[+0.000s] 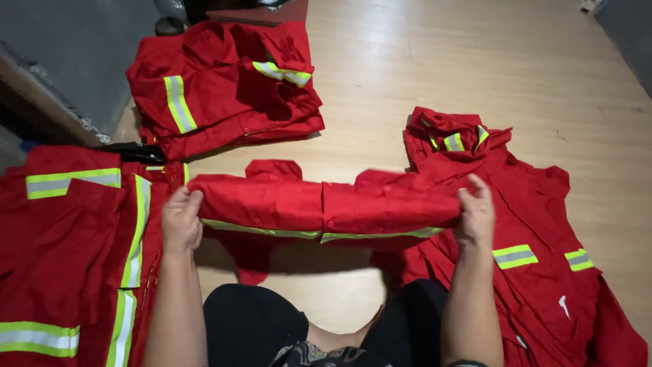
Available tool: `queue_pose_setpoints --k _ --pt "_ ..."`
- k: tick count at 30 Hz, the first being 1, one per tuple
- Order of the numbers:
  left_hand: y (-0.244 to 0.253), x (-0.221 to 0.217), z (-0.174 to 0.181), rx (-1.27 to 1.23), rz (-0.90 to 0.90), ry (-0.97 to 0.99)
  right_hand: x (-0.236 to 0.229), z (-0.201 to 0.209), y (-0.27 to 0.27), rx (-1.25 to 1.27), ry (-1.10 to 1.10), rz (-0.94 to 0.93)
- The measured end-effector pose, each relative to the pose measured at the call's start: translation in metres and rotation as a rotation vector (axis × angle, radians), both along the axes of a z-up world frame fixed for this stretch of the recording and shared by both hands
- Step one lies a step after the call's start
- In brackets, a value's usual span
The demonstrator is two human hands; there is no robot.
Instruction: Folding red work uniforms with reflective strips on the floor
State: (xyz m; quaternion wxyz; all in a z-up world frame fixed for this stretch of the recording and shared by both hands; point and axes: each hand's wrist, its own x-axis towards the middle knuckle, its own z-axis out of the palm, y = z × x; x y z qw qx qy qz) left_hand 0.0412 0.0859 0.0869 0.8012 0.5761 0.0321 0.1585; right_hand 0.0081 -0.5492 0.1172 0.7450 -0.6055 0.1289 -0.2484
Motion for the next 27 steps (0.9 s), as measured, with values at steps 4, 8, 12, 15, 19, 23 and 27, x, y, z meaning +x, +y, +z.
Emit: queue_pose_setpoints --k 4,8,12,15,19,23,27 --pt "0.032 0.026 -0.044 0.347 0.09 -0.105 -0.009 0.055 0.041 -0.112 -0.242 -0.129" --pt "0.032 0.015 -0.037 1.156 0.098 0.398 0.031 -0.046 0.007 -0.144 0.014 0.163" --pt "0.023 -0.006 -0.024 0.618 0.177 0.414 0.04 -0.069 -0.005 -0.043 -0.081 0.058" --pt "0.032 -0.014 -0.056 0.487 0.073 0.459 0.018 -0.041 0.019 -0.034 -0.066 0.14" --pt "0.065 -0.01 -0.104 0.98 0.137 0.65 0.005 -0.033 0.027 -0.289 0.159 0.231" --pt "0.042 -0.02 -0.048 1.028 0.215 0.677 -0.005 -0.003 0.049 -0.22 0.126 0.189" --pt "0.031 -0.013 -0.014 1.144 0.261 0.468 0.003 0.024 0.044 -0.33 0.108 0.189"
